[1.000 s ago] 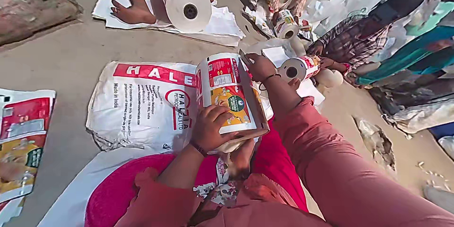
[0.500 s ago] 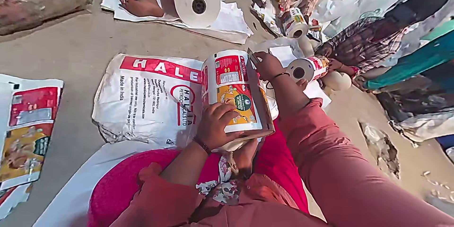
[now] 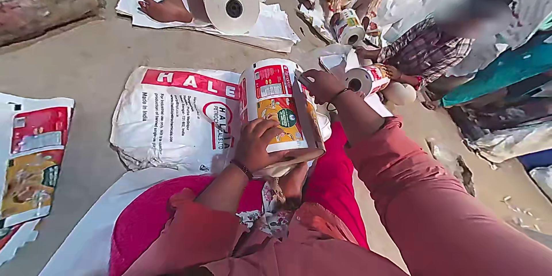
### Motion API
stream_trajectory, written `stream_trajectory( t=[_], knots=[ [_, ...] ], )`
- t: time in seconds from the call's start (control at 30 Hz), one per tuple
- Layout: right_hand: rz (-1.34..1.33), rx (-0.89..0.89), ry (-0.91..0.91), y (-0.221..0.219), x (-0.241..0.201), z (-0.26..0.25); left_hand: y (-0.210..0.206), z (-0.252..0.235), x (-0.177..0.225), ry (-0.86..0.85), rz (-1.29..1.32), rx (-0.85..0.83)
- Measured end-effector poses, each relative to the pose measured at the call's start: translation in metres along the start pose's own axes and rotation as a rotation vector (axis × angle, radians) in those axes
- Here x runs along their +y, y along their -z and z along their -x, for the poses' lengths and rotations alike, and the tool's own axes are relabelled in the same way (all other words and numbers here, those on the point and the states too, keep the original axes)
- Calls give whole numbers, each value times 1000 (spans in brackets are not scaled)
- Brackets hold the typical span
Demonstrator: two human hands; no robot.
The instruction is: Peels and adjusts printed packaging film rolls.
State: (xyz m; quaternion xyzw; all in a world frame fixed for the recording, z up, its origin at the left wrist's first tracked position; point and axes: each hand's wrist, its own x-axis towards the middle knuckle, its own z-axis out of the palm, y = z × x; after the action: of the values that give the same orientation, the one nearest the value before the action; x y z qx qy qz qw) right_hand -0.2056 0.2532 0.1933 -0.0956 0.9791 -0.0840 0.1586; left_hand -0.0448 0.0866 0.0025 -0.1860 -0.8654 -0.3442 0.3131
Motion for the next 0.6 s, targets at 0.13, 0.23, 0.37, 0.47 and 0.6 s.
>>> stream_trajectory(
  t=[0.13, 0.23, 0.37, 0.47, 0.6],
  knots=[
    [-29, -24, -22, -8, 4, 33, 4, -1, 1, -4, -12, 2],
    [-26, -28, -33, -22, 10, 67, 8, 0, 10, 23, -11, -45],
    [-37, -26, -41, -36, 18, 109, 7, -2, 15, 56, -47, -74],
    [-76, -30, -23, -45, 29, 142, 6, -3, 16, 43, -18, -89],
    [-30, -56, -20, -55, 29, 184, 10, 0, 19, 59, -5, -174]
  ],
)
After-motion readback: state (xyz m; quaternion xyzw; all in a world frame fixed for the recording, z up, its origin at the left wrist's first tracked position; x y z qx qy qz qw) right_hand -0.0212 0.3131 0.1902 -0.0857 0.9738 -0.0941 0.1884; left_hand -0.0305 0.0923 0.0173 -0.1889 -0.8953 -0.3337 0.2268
